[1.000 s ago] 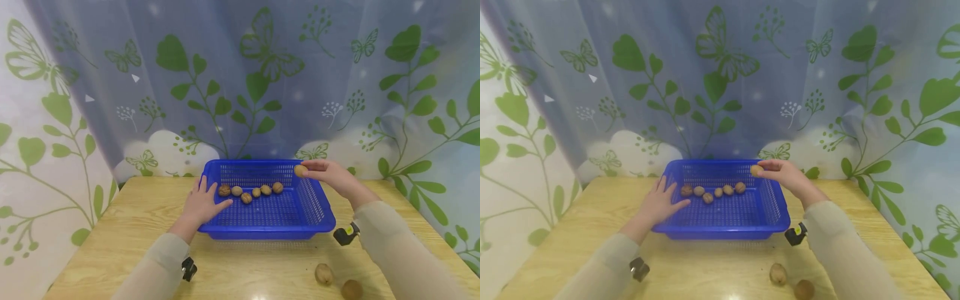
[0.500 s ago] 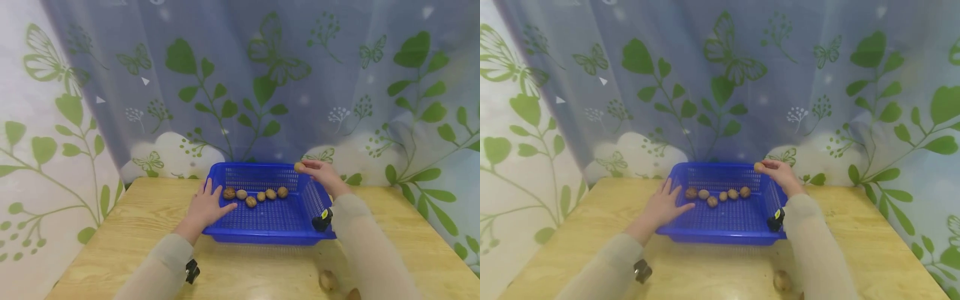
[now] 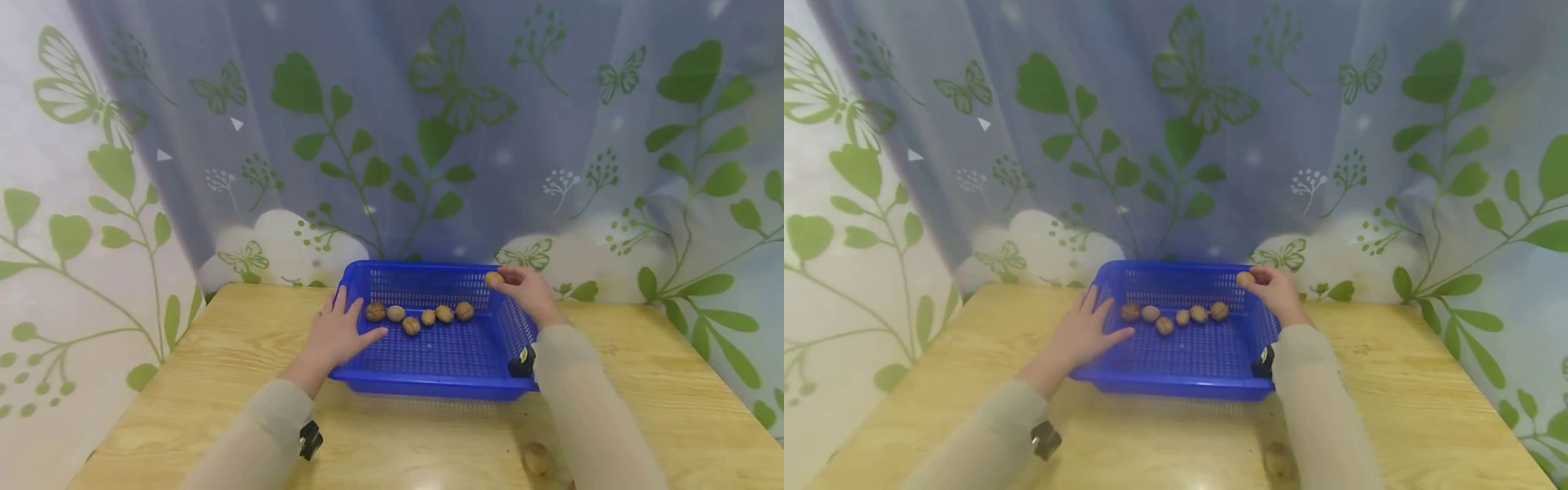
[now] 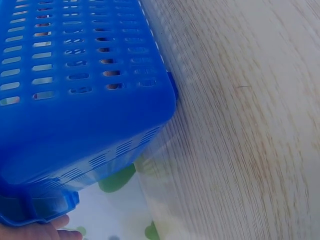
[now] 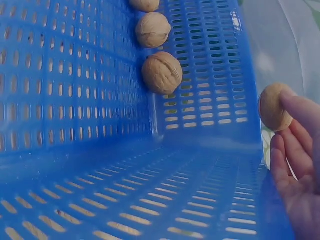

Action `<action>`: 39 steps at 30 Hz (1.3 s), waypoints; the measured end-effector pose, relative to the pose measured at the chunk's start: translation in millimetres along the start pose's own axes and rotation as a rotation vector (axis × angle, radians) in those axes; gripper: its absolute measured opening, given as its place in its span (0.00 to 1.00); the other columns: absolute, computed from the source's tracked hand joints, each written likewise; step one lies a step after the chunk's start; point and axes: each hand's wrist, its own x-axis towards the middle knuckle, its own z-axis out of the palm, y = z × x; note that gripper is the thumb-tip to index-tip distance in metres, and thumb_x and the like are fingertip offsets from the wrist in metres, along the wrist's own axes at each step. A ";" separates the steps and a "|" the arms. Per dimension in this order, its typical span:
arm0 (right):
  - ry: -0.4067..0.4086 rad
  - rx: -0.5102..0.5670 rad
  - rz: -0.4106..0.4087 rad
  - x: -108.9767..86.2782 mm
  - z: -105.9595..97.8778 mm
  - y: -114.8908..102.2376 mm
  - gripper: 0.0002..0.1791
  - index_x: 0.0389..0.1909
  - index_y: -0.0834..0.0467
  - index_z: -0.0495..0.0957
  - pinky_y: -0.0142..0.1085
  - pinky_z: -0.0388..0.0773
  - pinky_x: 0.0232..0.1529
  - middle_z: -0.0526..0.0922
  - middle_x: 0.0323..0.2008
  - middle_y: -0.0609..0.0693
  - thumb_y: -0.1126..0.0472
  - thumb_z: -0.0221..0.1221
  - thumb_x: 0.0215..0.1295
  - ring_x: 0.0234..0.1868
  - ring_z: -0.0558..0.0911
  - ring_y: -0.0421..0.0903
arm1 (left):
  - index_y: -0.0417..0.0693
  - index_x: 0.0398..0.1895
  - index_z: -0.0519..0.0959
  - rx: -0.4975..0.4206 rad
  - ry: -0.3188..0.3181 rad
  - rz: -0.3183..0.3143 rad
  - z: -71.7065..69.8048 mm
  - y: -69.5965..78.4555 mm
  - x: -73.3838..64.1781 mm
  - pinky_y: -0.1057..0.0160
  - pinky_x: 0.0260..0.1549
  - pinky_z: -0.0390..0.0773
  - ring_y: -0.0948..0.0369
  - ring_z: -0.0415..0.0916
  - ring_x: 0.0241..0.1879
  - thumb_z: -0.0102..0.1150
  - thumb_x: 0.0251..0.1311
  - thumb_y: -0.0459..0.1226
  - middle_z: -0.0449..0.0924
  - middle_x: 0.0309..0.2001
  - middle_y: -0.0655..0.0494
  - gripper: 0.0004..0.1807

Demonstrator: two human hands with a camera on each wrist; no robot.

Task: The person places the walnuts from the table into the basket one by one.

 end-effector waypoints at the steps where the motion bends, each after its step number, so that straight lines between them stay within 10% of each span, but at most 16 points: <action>1: 0.008 -0.015 -0.004 0.1 0.3 -0.3 0.29 0.51 0.69 0.66 0.46 0.62 0.49 0.70 0.48 0.64 0.55 0.58 0.53 0.49 0.69 0.58 | 0.50 0.62 0.56 -0.002 -0.004 0.002 -1.5 0.3 -0.6 0.47 0.53 0.51 0.47 0.33 0.62 0.30 0.42 0.72 0.39 0.64 0.43 0.49; 29: 0.032 0.060 -0.007 3.9 -0.8 -1.9 0.24 0.50 0.68 0.67 0.44 0.63 0.49 0.71 0.48 0.63 0.60 0.56 0.55 0.49 0.69 0.56 | 0.50 0.62 0.56 -0.053 -0.009 0.000 -5.5 -0.7 -1.4 0.46 0.53 0.49 0.48 0.33 0.62 0.31 0.43 0.70 0.38 0.64 0.44 0.47; 39: -0.132 0.185 0.019 4.0 -22.6 -44.7 0.32 0.57 0.65 0.60 0.43 0.59 0.53 0.66 0.54 0.60 0.52 0.55 0.55 0.54 0.65 0.53 | 0.50 0.62 0.55 -0.018 -0.027 -0.004 -5.6 -1.0 -2.6 0.42 0.52 0.48 0.48 0.32 0.62 0.30 0.43 0.71 0.39 0.64 0.43 0.48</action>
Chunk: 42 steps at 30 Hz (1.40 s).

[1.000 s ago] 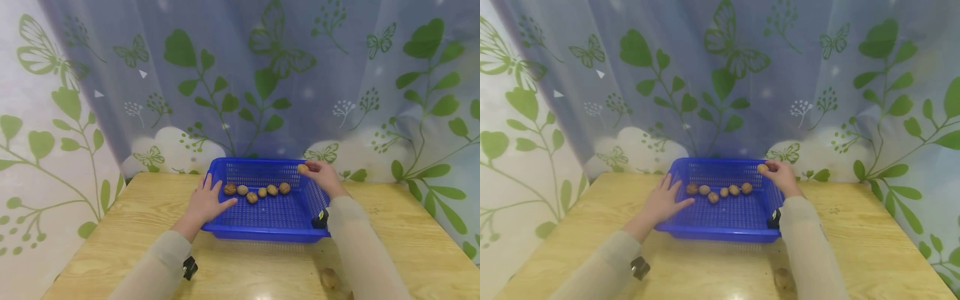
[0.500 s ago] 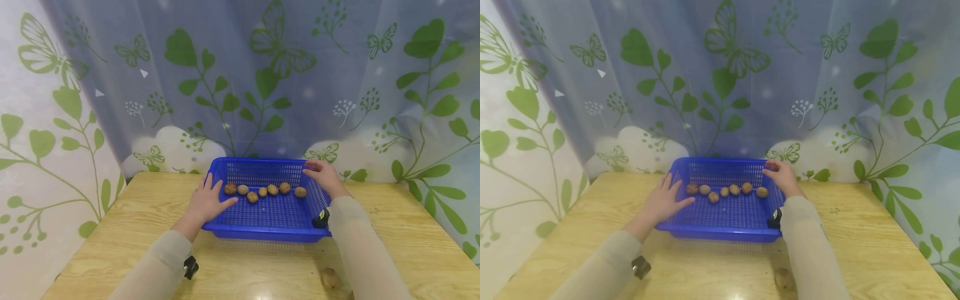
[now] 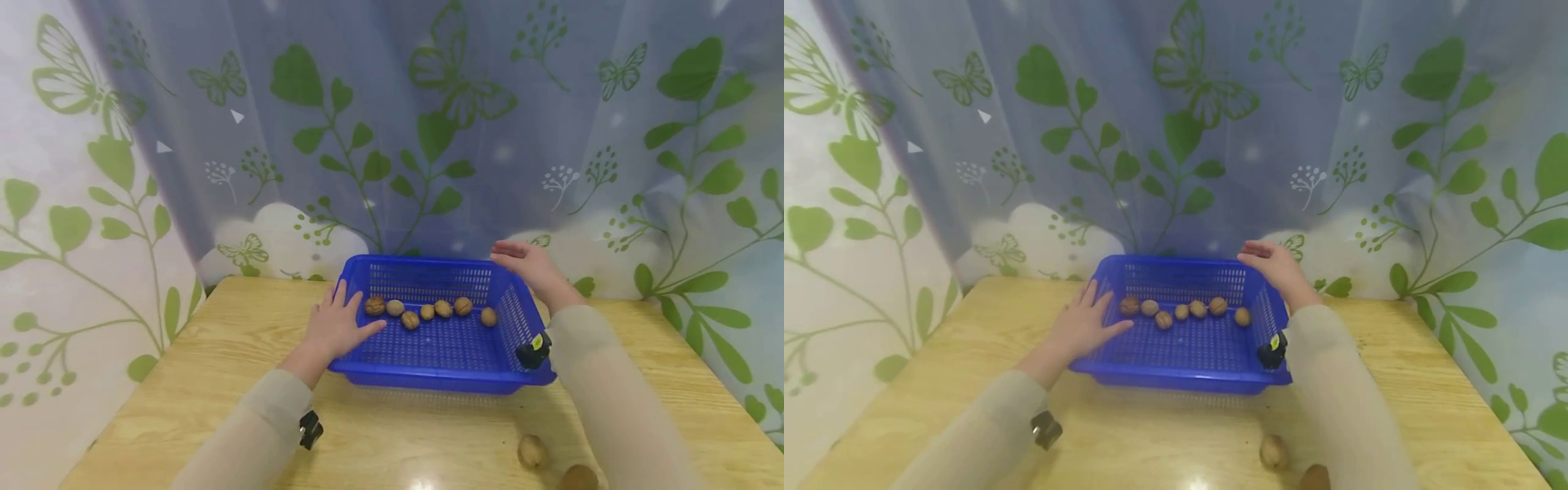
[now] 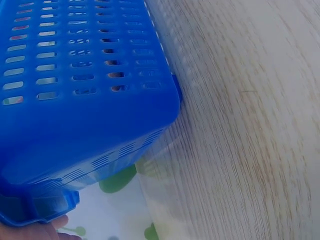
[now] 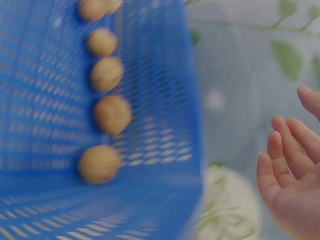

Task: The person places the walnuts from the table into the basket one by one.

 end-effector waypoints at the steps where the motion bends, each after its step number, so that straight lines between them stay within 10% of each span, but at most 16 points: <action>1: -0.006 0.004 -0.003 -1.6 -2.1 -5.9 0.32 0.57 0.64 0.60 0.43 0.60 0.52 0.66 0.54 0.59 0.51 0.55 0.55 0.54 0.66 0.52 | 0.50 0.62 0.55 0.002 -0.003 0.003 0.2 0.1 0.3 0.43 0.52 0.48 0.48 0.32 0.62 0.30 0.43 0.71 0.38 0.64 0.43 0.48; 8: -0.047 -0.074 0.033 -26.7 -8.3 -29.2 0.33 0.56 0.53 0.63 0.46 0.57 0.54 0.67 0.54 0.49 0.43 0.55 0.50 0.55 0.64 0.46 | 0.48 0.62 0.56 -0.037 0.014 -0.001 3.7 -5.1 1.4 0.43 0.52 0.47 0.47 0.32 0.62 0.32 0.44 0.70 0.38 0.64 0.43 0.47; 20: -0.098 -0.172 0.010 -117.9 -13.9 -5.9 0.28 0.56 0.54 0.64 0.49 0.61 0.50 0.69 0.53 0.50 0.47 0.53 0.54 0.52 0.67 0.50 | 0.50 0.62 0.55 -0.043 0.009 -0.002 1.4 -6.8 0.2 0.44 0.53 0.47 0.48 0.31 0.62 0.31 0.42 0.71 0.37 0.64 0.43 0.48; 27: -0.093 -0.204 0.008 -172.8 -13.2 15.6 0.21 0.53 0.50 0.67 0.33 0.68 0.42 0.71 0.50 0.45 0.52 0.51 0.58 0.50 0.70 0.45 | 0.49 0.62 0.55 -0.040 0.004 -0.002 0.0 -2.4 -1.7 0.44 0.53 0.48 0.48 0.31 0.62 0.32 0.44 0.70 0.38 0.64 0.43 0.47; 37: -0.139 -0.080 0.220 -211.1 -9.6 45.3 0.24 0.54 0.53 0.66 0.36 0.71 0.41 0.69 0.52 0.53 0.50 0.51 0.57 0.48 0.70 0.39 | 0.50 0.62 0.55 -0.040 0.005 0.005 0.6 -0.1 -0.5 0.45 0.53 0.48 0.48 0.32 0.62 0.29 0.42 0.71 0.38 0.64 0.43 0.48; 42: -0.346 -0.045 0.093 -214.0 -4.9 61.2 0.21 0.55 0.61 0.64 0.32 0.70 0.41 0.66 0.53 0.60 0.59 0.48 0.61 0.49 0.70 0.38 | 0.50 0.62 0.55 -0.043 0.011 0.008 1.1 -0.9 0.3 0.45 0.53 0.48 0.48 0.32 0.62 0.29 0.42 0.71 0.38 0.64 0.43 0.48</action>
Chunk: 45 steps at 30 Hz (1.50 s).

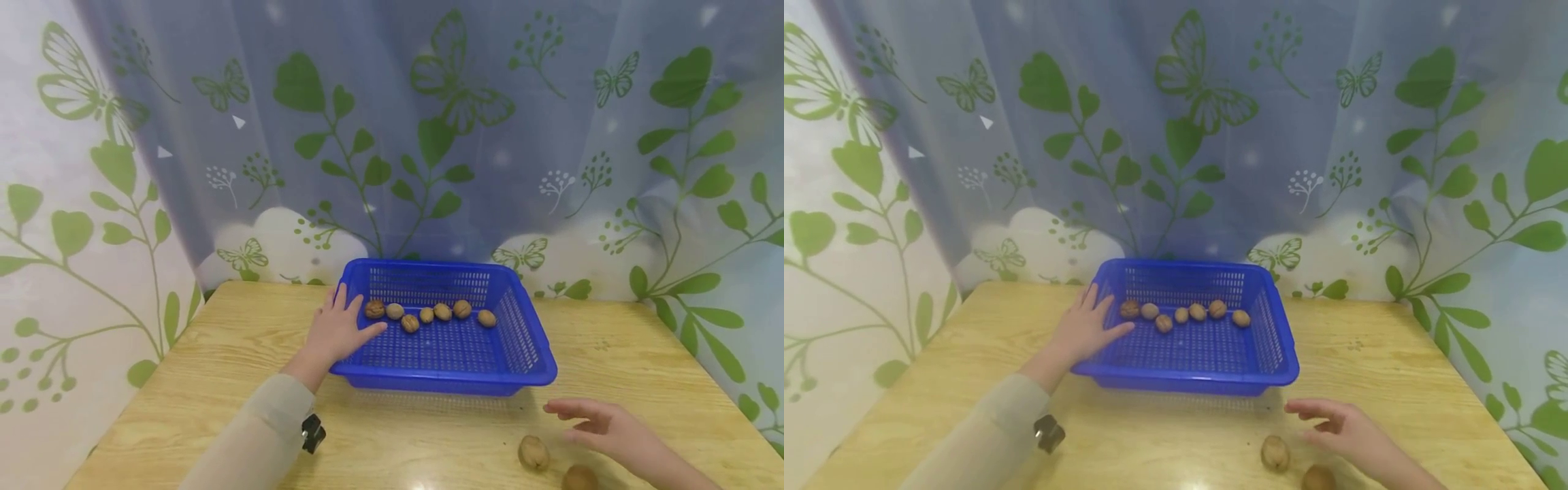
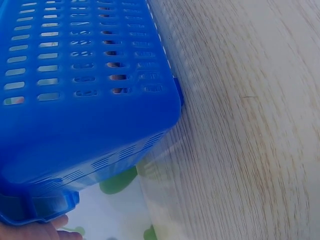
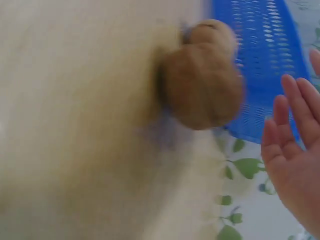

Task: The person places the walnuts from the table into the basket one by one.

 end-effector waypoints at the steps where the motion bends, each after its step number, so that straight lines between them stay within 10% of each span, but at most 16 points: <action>1: -0.057 0.006 -0.010 1.0 1.5 3.6 0.21 0.55 0.61 0.64 0.30 0.70 0.41 0.66 0.53 0.60 0.60 0.47 0.62 0.49 0.70 0.39 | 0.50 0.62 0.55 -0.001 0.002 -0.001 0.4 -0.1 0.4 0.45 0.53 0.48 0.48 0.32 0.62 0.30 0.42 0.71 0.38 0.64 0.43 0.48; 7: -0.227 0.004 0.028 5.0 13.0 16.7 0.21 0.56 0.57 0.64 0.30 0.67 0.42 0.67 0.54 0.55 0.59 0.49 0.61 0.51 0.67 0.42 | 0.49 0.62 0.55 0.000 0.007 0.002 1.4 0.0 1.7 0.45 0.53 0.48 0.48 0.32 0.62 0.31 0.43 0.71 0.38 0.64 0.43 0.48; 14: -0.178 -0.133 -0.106 13.0 19.8 24.1 0.23 0.53 0.62 0.67 0.30 0.68 0.42 0.71 0.50 0.54 0.56 0.53 0.57 0.49 0.69 0.37 | 0.50 0.62 0.55 0.009 -0.006 -0.012 1.6 0.0 1.3 0.46 0.53 0.48 0.48 0.32 0.62 0.31 0.43 0.71 0.37 0.64 0.44 0.48; 26: -0.200 -0.167 0.026 12.8 26.0 16.1 0.20 0.48 0.53 0.72 0.51 0.66 0.43 0.74 0.46 0.47 0.51 0.54 0.55 0.48 0.70 0.47 | 0.50 0.63 0.54 0.009 -0.014 -0.016 0.3 0.6 0.9 0.46 0.54 0.48 0.49 0.31 0.62 0.29 0.41 0.72 0.37 0.64 0.44 0.49; 45: 0.045 -0.235 -0.087 1.4 1.9 -42.2 0.21 0.53 0.53 0.68 0.36 0.70 0.39 0.71 0.49 0.43 0.55 0.52 0.58 0.44 0.70 0.36 | 0.51 0.63 0.54 0.007 -0.012 -0.019 4.2 -1.0 1.7 0.46 0.53 0.48 0.49 0.31 0.62 0.29 0.41 0.72 0.36 0.65 0.45 0.49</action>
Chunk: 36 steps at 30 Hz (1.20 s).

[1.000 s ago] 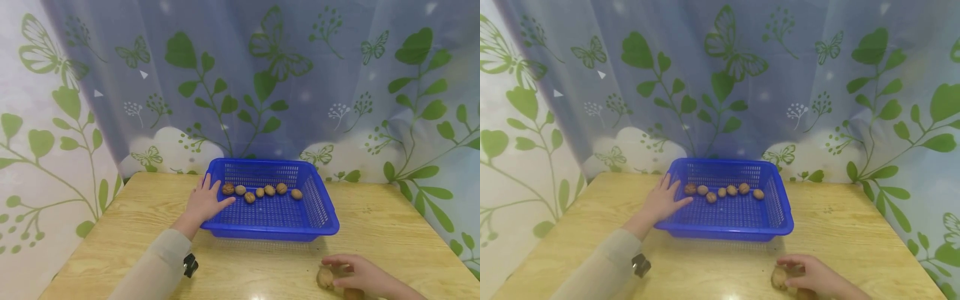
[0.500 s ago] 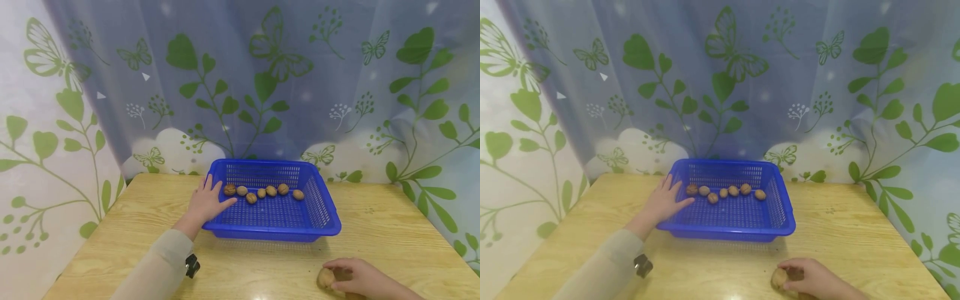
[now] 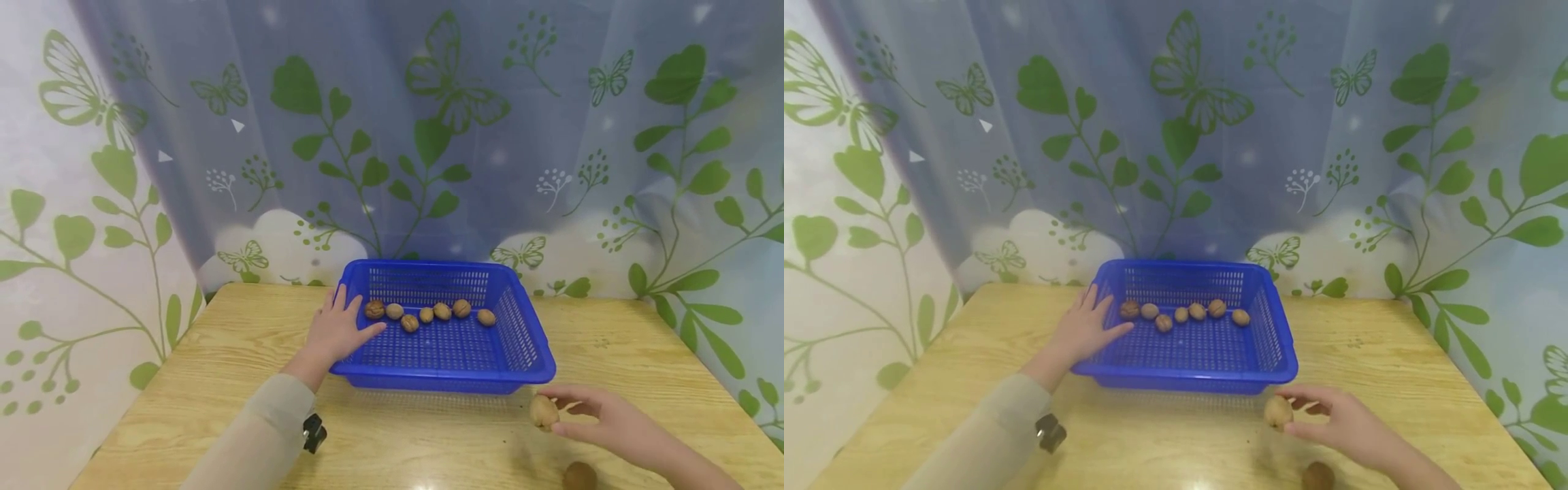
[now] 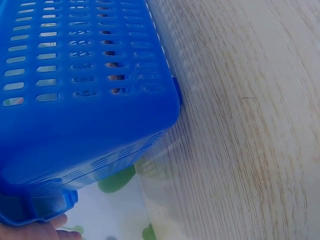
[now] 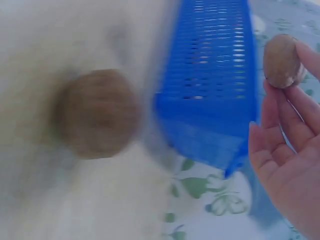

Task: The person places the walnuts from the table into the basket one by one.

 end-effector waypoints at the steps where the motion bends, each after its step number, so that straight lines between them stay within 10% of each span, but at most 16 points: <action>1: 0.018 0.023 0.000 0.8 -3.9 -4.1 0.21 0.53 0.53 0.67 0.35 0.70 0.38 0.71 0.49 0.42 0.55 0.52 0.58 0.44 0.70 0.35 | 0.52 0.63 0.53 0.003 -0.002 0.000 0.1 -0.3 0.0 0.46 0.54 0.48 0.49 0.31 0.62 0.29 0.41 0.72 0.36 0.65 0.45 0.49; 6: 0.110 0.159 0.026 11.7 -25.0 -24.2 0.23 0.55 0.59 0.64 0.35 0.72 0.38 0.69 0.51 0.46 0.58 0.52 0.58 0.44 0.73 0.38 | 0.51 0.63 0.54 0.001 -0.004 0.003 -1.0 -0.5 -0.8 0.46 0.53 0.48 0.48 0.32 0.62 0.29 0.42 0.72 0.36 0.65 0.45 0.48; 17: 0.129 0.072 0.112 48.5 -33.9 -27.7 0.28 0.56 0.51 0.62 0.50 0.64 0.46 0.67 0.53 0.50 0.46 0.52 0.55 0.52 0.67 0.52 | 0.50 0.63 0.54 0.009 -0.009 0.007 -3.8 -1.1 -5.4 0.46 0.53 0.49 0.48 0.33 0.62 0.28 0.42 0.71 0.37 0.64 0.44 0.49; 36: 0.090 0.126 0.119 174.0 -57.2 -34.7 0.34 0.59 0.56 0.60 0.48 0.60 0.51 0.60 0.58 0.55 0.45 0.55 0.52 0.56 0.61 0.53 | 0.51 0.63 0.55 0.043 0.004 0.000 -2.0 0.7 0.2 0.47 0.53 0.50 0.48 0.32 0.62 0.30 0.43 0.71 0.38 0.64 0.44 0.47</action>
